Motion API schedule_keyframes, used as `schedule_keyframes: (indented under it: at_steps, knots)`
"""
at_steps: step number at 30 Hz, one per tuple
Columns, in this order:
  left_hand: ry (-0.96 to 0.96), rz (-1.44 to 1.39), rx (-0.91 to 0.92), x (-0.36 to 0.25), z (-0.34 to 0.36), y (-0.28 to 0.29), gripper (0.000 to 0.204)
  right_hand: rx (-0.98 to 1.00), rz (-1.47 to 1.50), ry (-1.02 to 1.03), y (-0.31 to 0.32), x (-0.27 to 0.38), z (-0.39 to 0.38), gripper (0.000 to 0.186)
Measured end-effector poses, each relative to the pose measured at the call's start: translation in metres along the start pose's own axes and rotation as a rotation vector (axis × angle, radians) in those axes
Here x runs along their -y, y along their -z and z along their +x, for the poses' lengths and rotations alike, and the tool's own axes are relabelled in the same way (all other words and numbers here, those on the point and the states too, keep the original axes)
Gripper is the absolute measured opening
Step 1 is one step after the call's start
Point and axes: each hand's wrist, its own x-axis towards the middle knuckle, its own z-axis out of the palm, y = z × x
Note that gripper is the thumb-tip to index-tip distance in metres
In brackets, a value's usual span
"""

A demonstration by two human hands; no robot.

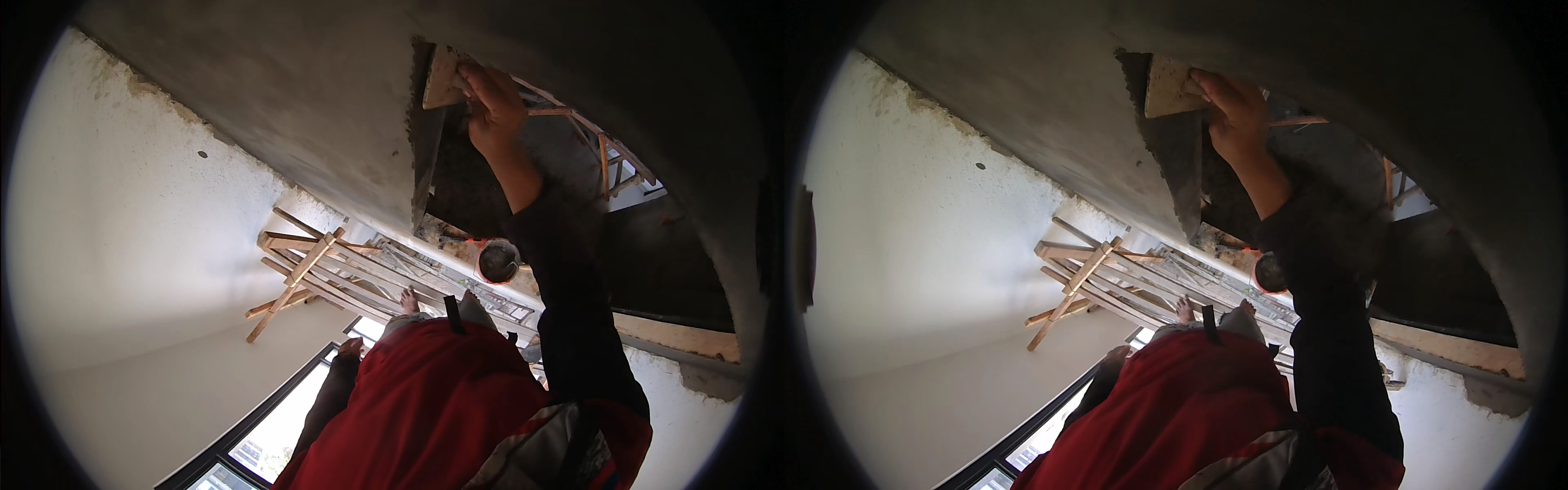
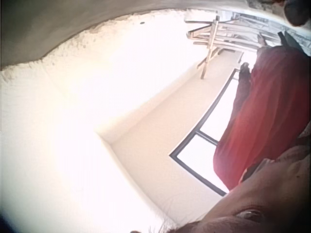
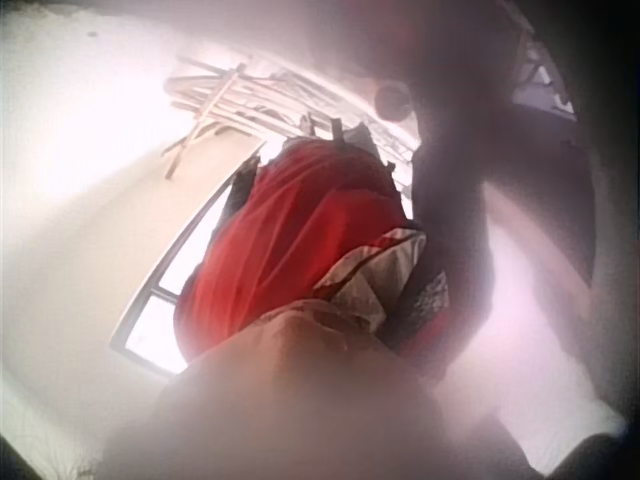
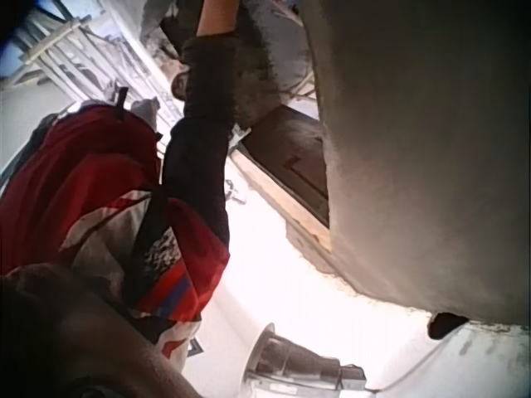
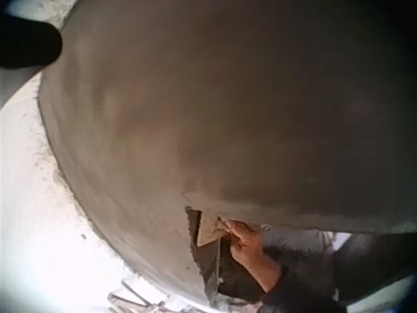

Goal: The person smooths wet plaster onto the corner of a wall using a wooden float, dipping the float into a bucket of plaster to reload it between applications.

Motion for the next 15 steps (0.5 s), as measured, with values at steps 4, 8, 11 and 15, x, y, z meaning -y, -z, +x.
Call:
schedule_keyframes:
  at_steps: [4, 8, 11, 15]
  knots:
    - [0.033, 0.132, 0.053, 0.016, -0.003, -0.006, 0.049, -0.114, 0.061, 0.305, -0.004, 0.035, 0.016, 0.03]
    - [0.245, -0.016, 0.051, 0.008, -0.002, -0.008, 0.051, -0.11, 0.043, 0.322, -0.013, 0.055, 0.034, 0.034]
    - [0.275, -0.111, -0.006, -0.018, 0.001, -0.008, 0.05, -0.122, 0.012, 0.228, -0.017, 0.019, 0.02, 0.037]
    - [0.103, -0.047, -0.094, -0.05, -0.013, 0.002, 0.049, -0.103, 0.02, 0.216, -0.017, -0.006, -0.005, 0.043]
